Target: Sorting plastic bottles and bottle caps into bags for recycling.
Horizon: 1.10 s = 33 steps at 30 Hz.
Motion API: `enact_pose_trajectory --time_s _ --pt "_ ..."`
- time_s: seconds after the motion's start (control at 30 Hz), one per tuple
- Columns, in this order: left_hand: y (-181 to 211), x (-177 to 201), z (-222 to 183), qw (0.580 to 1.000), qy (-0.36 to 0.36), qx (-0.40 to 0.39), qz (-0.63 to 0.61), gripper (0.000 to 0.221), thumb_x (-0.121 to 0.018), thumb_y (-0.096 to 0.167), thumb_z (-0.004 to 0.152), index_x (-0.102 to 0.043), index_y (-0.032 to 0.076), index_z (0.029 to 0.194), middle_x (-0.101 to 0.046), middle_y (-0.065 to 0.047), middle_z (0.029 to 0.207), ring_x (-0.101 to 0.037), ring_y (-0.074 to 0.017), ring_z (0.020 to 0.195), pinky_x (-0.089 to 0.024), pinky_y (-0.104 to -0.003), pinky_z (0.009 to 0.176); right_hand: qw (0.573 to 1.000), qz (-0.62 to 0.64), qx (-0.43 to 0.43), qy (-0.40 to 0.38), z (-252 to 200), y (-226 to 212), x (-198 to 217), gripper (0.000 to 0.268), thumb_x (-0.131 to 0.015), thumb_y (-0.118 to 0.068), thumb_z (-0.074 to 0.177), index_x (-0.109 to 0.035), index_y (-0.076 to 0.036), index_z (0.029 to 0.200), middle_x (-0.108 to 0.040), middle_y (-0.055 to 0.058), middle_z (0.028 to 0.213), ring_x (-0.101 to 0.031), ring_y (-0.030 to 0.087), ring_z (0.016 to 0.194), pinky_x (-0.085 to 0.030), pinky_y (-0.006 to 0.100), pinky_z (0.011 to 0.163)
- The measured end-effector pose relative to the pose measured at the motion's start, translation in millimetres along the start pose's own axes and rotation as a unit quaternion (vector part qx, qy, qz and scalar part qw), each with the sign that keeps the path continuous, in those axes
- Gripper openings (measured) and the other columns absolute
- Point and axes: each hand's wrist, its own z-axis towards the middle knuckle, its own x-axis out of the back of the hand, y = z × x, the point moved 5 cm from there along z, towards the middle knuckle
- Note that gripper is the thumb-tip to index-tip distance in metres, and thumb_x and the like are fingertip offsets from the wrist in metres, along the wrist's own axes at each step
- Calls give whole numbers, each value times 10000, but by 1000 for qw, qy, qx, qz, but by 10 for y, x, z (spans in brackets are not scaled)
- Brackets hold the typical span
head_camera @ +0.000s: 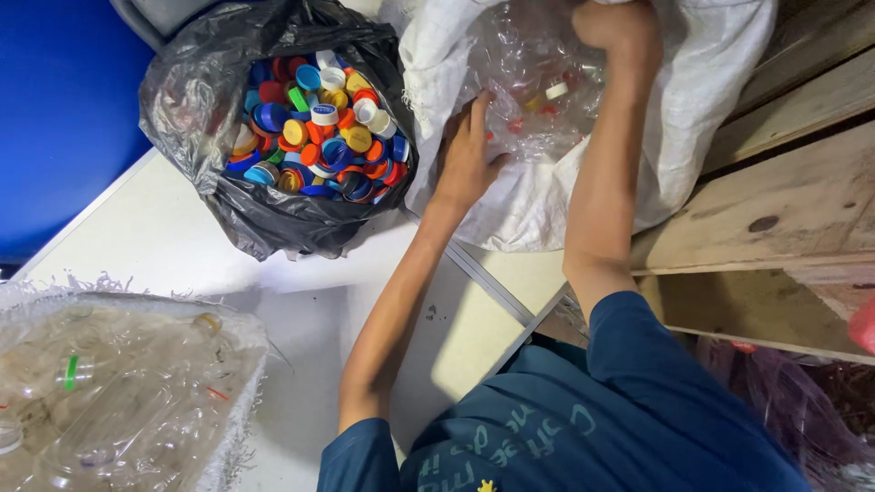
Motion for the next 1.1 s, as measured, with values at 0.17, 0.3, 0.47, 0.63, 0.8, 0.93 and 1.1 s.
enact_pose_trajectory --time_s 0.17,0.3,0.47,0.63,0.8,0.93,1.1 --pt "142 86 -4 987 45 -92 121 966 -833 -31 668 -363 139 1496 -525 -207 1421 -544 -453 1237 -461 -480 1049 995 -35 25 -95 -310 -589 -251 496 -700 -368 1036 -694 110 1170 -668 328 1203 -651 441 1158 -502 481 999" --pt "-215 -84 31 993 49 -51 92 914 -758 -83 734 -320 96 1517 -560 -247 1360 -563 -490 1213 -476 -499 1024 991 -9 121 -53 -514 -853 -189 502 -769 -305 916 -676 111 1181 -582 315 1313 -586 458 1156 -457 490 950" --pt "-130 98 39 997 67 -18 34 803 -796 -32 781 -324 56 1426 -615 -325 1203 -581 -538 1121 -500 -533 898 982 70 155 -86 -715 -1266 134 553 -777 -281 918 -638 25 1357 -654 258 1322 -632 389 1211 -476 435 1027" --pt "553 701 -15 1000 -1 -20 6 671 -820 -18 770 -458 45 1332 -658 -230 1025 -659 -442 960 -553 -476 839 943 224 167 -179 -1007 -1612 429 527 -671 -179 975 -564 -54 1475 -697 191 1291 -727 274 1061 -579 379 857" --pt "793 1220 -66 989 -19 -51 -140 398 -848 -5 899 -687 29 1261 -622 -130 921 -640 -243 874 -580 -361 875 852 292 392 -189 -1350 -2057 791 425 -652 -158 1054 -573 0 1441 -683 168 1333 -693 237 1152 -581 369 921" --pt "903 1670 -168 972 99 -42 -208 268 -787 -5 970 -718 17 1228 -626 -66 1111 -670 -154 1014 -580 -334 911 774 268 553 -153 -1459 -2505 739 456 -665 -218 1065 -577 14 1448 -659 164 1377 -654 274 1241 -520 380 1035" --pt "1484 2348 -507 964 239 -113 -1 404 -809 23 877 -639 36 1243 -562 -111 1177 -650 -247 1063 -564 -351 922 769 389 492 -120 -1382 -2955 484 348 -564 -240 1212 -596 -28 1486 -715 97 1354 -689 200 1229 -536 323 1070"
